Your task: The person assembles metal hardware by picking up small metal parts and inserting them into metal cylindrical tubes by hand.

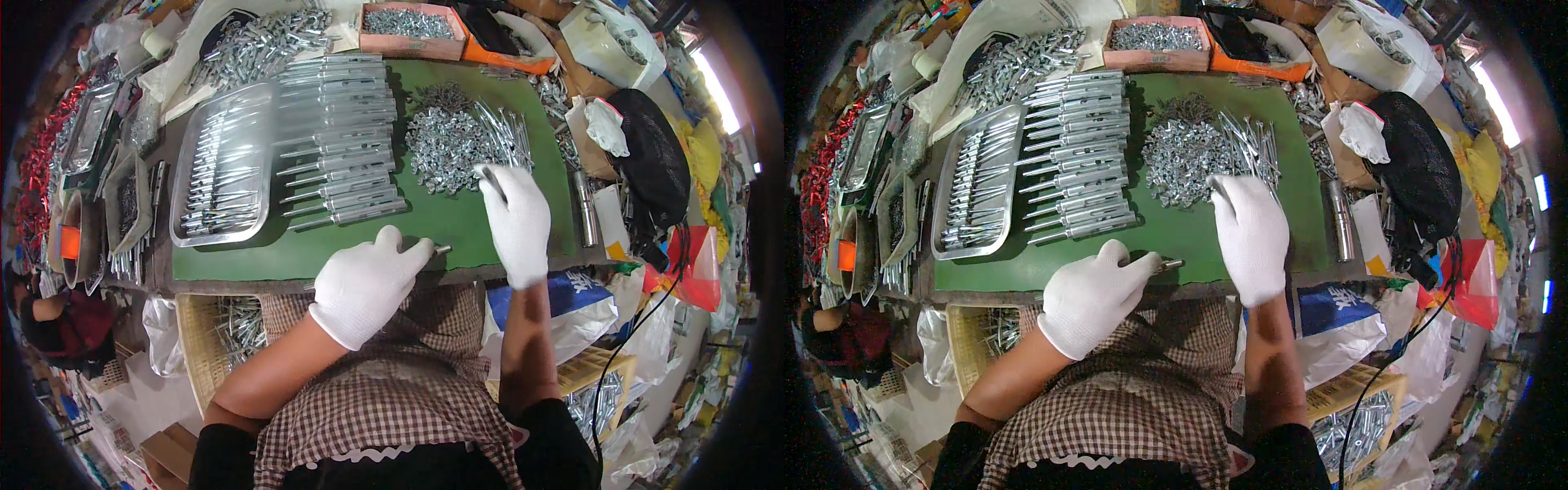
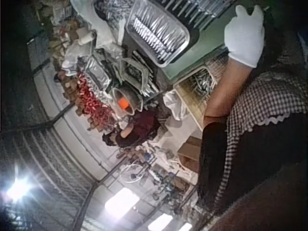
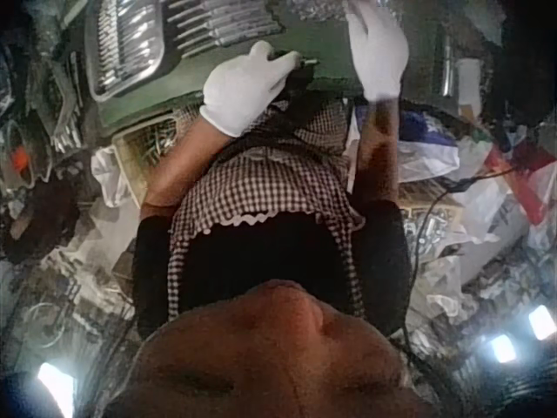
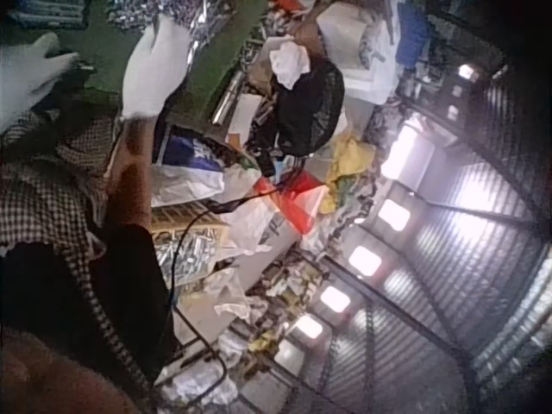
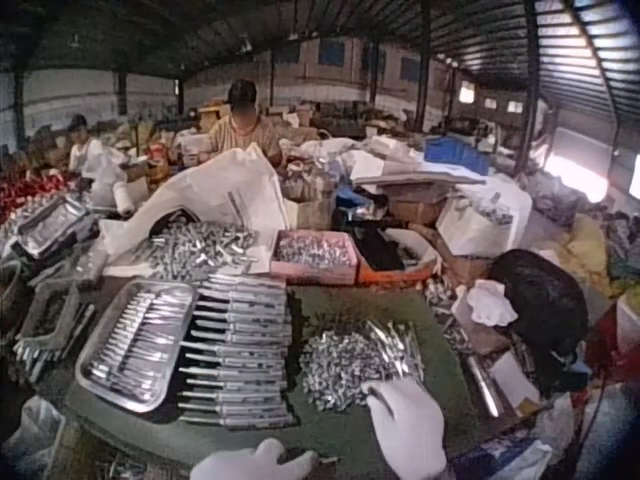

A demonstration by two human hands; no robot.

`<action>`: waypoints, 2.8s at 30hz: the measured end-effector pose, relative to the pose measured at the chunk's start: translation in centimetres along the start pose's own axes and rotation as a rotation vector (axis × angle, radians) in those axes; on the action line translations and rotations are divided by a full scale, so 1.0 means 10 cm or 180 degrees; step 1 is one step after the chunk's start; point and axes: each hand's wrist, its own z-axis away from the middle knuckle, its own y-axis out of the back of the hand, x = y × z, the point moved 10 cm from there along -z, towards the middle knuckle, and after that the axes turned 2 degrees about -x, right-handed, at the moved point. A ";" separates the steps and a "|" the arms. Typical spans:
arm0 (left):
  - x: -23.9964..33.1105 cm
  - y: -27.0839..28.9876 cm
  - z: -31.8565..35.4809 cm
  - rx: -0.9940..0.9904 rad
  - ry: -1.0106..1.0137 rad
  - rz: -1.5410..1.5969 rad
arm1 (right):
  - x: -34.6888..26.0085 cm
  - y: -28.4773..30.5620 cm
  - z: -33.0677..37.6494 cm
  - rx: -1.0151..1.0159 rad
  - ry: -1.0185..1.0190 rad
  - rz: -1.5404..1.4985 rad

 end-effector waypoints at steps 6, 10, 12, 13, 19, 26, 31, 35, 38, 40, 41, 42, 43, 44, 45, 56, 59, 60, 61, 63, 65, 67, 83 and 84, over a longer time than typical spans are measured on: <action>-0.04 -0.10 -0.04 -0.0227 0.0146 0.0117 | 0.03 -0.17 -0.36 -0.0149 0.0093 0.0601; -0.05 -0.11 -0.05 -0.0263 0.0158 0.0185 | -0.03 -0.07 -0.26 -0.0177 0.0120 0.0158; -0.09 -0.11 -0.03 -0.0243 0.0209 0.0189 | -0.19 -0.06 -0.08 -0.0531 0.0137 -0.0057; -0.09 -0.10 -0.03 -0.0211 0.0201 0.0184 | -0.26 -0.11 0.04 -0.0872 0.0134 -0.0241; -0.07 -0.08 -0.04 -0.0123 0.0153 0.0261 | -0.41 -0.19 0.43 -0.1039 0.0127 -0.0744; -0.08 -0.10 -0.06 -0.0185 0.0155 0.0303 | -0.47 -0.18 0.45 -0.1060 0.0332 -0.0567; -0.09 -0.07 -0.04 -0.0098 0.0168 0.0254 | -0.03 0.04 0.09 -0.0273 -0.0105 -0.0066; -0.07 -0.09 -0.07 -0.0045 0.0092 0.0258 | 0.15 -0.06 0.02 -0.0324 -0.0089 0.0333; -0.09 -0.08 -0.05 -0.0066 0.0148 0.0258 | 0.24 -0.10 0.11 -0.0439 -0.0488 0.0058; -0.09 -0.07 -0.05 -0.0090 0.0147 0.0268 | 0.24 -0.05 0.17 -0.0458 -0.0591 0.0060; -0.08 -0.08 -0.06 -0.0113 0.0139 0.0273 | 0.27 -0.04 0.19 -0.0469 -0.0697 0.0060; -0.08 -0.08 -0.05 -0.0118 0.0133 0.0273 | 0.27 -0.05 0.20 -0.0466 -0.0704 0.0059; -0.09 -0.08 -0.05 -0.0116 0.0135 0.0252 | 0.23 -0.04 0.19 -0.0383 -0.0581 -0.0046; -0.09 -0.08 -0.04 -0.0114 0.0137 0.0230 | 0.19 -0.03 0.18 -0.0300 -0.0457 -0.0152; -0.09 -0.08 -0.05 -0.0114 0.0128 0.0235 | 0.20 -0.01 0.16 -0.0294 -0.0462 -0.0145; -0.11 -0.11 -0.06 -0.0316 0.0208 0.0260 | -0.37 -0.18 0.45 -0.1074 0.0008 -0.0999; -0.13 -0.13 -0.05 -0.0324 0.0203 0.0315 | -0.42 -0.19 0.44 -0.0966 0.0166 -0.0880; -0.12 -0.13 -0.06 -0.0325 0.0201 0.0322 | -0.42 -0.18 0.44 -0.0968 0.0161 -0.0874; -0.11 -0.12 -0.07 -0.0327 0.0198 0.0305 | -0.43 -0.17 0.44 -0.0958 0.0168 -0.0852; -0.11 -0.12 -0.07 -0.0328 0.0209 0.0287 | -0.45 -0.16 0.43 -0.0958 0.0182 -0.0835; -0.10 -0.09 -0.06 -0.0220 0.0120 0.0375 | -0.47 -0.16 0.43 -0.1040 0.0190 -0.0679; -0.10 -0.10 -0.06 -0.0246 0.0142 0.0349 | -0.52 -0.15 0.44 -0.0999 0.0254 -0.0491; -0.13 -0.12 -0.06 -0.0315 0.0165 0.0345 | -0.56 -0.19 0.45 -0.0910 0.0251 -0.0355; -0.13 -0.12 -0.06 -0.0315 0.0170 0.0347 | -0.55 -0.19 0.45 -0.0915 0.0253 -0.0355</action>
